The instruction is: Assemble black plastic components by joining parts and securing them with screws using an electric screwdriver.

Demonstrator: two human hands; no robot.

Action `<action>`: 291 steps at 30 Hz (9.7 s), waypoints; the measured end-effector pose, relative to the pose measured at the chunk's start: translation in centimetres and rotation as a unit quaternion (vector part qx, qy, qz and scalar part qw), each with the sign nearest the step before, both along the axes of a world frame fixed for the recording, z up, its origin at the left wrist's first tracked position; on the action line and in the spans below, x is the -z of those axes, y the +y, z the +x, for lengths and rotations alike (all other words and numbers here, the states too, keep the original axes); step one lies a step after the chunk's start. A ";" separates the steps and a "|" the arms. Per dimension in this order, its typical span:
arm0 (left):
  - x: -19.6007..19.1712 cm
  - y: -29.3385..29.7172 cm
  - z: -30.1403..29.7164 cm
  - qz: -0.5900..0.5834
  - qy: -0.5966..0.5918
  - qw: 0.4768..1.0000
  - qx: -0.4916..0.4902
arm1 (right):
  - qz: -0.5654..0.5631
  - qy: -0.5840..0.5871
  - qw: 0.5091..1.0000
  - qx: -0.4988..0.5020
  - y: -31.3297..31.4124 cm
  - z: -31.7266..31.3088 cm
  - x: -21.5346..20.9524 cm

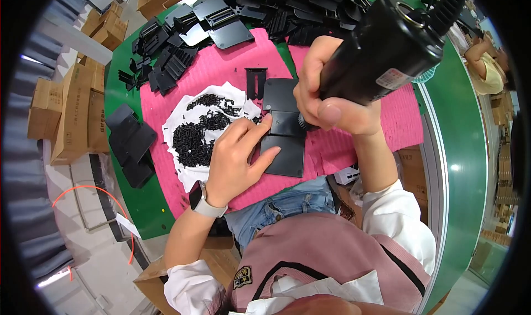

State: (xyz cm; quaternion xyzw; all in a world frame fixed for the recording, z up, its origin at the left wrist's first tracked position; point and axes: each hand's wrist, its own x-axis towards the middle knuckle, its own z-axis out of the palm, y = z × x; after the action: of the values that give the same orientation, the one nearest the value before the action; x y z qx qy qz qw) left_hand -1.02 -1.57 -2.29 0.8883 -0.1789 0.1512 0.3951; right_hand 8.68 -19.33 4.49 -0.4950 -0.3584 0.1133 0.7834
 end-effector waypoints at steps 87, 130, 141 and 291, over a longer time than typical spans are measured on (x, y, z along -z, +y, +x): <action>-2.5 17.5 -21.7 -0.430 -0.206 0.679 -0.558 | -0.464 -0.479 0.744 -0.044 5.4 -0.1 0.0; -0.8 9.9 -3.7 -0.581 0.016 0.802 -0.140 | -0.453 -0.483 0.739 0.126 15.2 6.2 2.7; -0.8 10.1 -3.8 -0.595 0.081 0.792 -0.109 | -0.561 -0.472 0.660 0.164 22.1 9.2 4.1; 0.0 -1.6 -0.2 -0.269 0.195 0.941 -0.064 | 0.001 0.036 0.998 -0.054 2.3 -2.1 -1.4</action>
State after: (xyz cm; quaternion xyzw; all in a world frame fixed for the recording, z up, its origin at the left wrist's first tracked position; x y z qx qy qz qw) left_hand -1.18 -3.21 -2.31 0.7708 0.0059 0.0419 0.6357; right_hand 6.61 -17.06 5.90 -0.4700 -0.3561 0.1734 0.7888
